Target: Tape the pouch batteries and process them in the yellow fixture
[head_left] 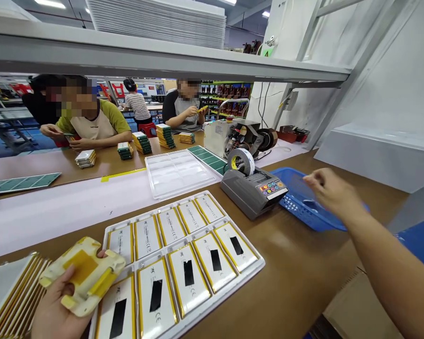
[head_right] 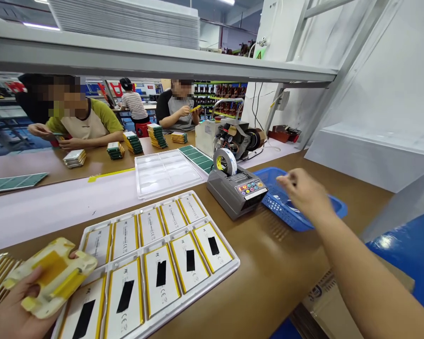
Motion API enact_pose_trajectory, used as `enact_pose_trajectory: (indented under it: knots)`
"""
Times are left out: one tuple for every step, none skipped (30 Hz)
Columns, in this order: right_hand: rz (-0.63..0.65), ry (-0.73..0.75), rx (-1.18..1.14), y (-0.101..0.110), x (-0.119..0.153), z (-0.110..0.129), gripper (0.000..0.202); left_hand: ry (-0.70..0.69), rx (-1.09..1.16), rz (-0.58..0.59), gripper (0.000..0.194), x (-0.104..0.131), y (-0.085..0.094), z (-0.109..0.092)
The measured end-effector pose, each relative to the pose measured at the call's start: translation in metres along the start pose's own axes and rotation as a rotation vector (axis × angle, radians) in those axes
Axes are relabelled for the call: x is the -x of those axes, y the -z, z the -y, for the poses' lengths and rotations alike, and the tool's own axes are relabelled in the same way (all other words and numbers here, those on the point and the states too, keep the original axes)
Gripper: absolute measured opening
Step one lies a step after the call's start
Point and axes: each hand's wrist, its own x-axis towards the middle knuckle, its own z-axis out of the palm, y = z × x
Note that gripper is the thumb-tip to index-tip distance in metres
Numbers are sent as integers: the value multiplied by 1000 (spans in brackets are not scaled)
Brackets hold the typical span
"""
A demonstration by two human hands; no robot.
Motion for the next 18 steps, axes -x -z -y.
enact_pose_trajectory:
  knots:
    - [137,144,-90,-5,14,25,33,-25,-24,17,37,0,-1,0]
    - [324,299,-147,-10,28,49,29,-63,-56,38,37,1,-2,0]
    - [473,422,-154,-17,41,68,25,-108,-81,64,36,3,-3,0]
    - [520,509,-134,-24,52,83,22,-127,-91,95,35,4,-4,0]
    - [526,580,-75,-31,60,93,19,-140,-95,121,35,6,-6,0]
    - [498,632,2,-38,65,99,17,-151,-97,141,34,8,-7,1]
    - [451,669,86,-43,69,101,17,-155,-92,156,34,9,-8,1]
    - [407,700,165,-47,71,102,17,-155,-79,171,35,10,-8,2]
    - [378,727,227,-50,72,102,17,-151,-62,184,34,11,-8,2]
    - [364,752,271,-51,74,103,16,-140,-42,195,34,11,-8,2]
    - [363,773,300,-51,76,104,16,-134,-25,206,33,11,-8,3]
    - [371,792,322,-50,78,107,15,-128,-13,215,32,11,-8,3]
    - [382,807,344,-50,81,110,14,-122,-6,219,31,11,-7,3]
    - [392,812,365,-50,84,114,14,-116,-1,221,31,11,-7,4]
    - [401,804,383,-50,85,116,15,-114,6,225,31,11,-6,4]
    - [420,778,393,-51,85,118,16,-111,16,233,31,11,-6,4]
    - [458,724,388,-52,84,119,17,-110,29,243,31,11,-6,5]
    - [521,649,359,-54,81,118,20,-110,45,254,32,11,-6,5]
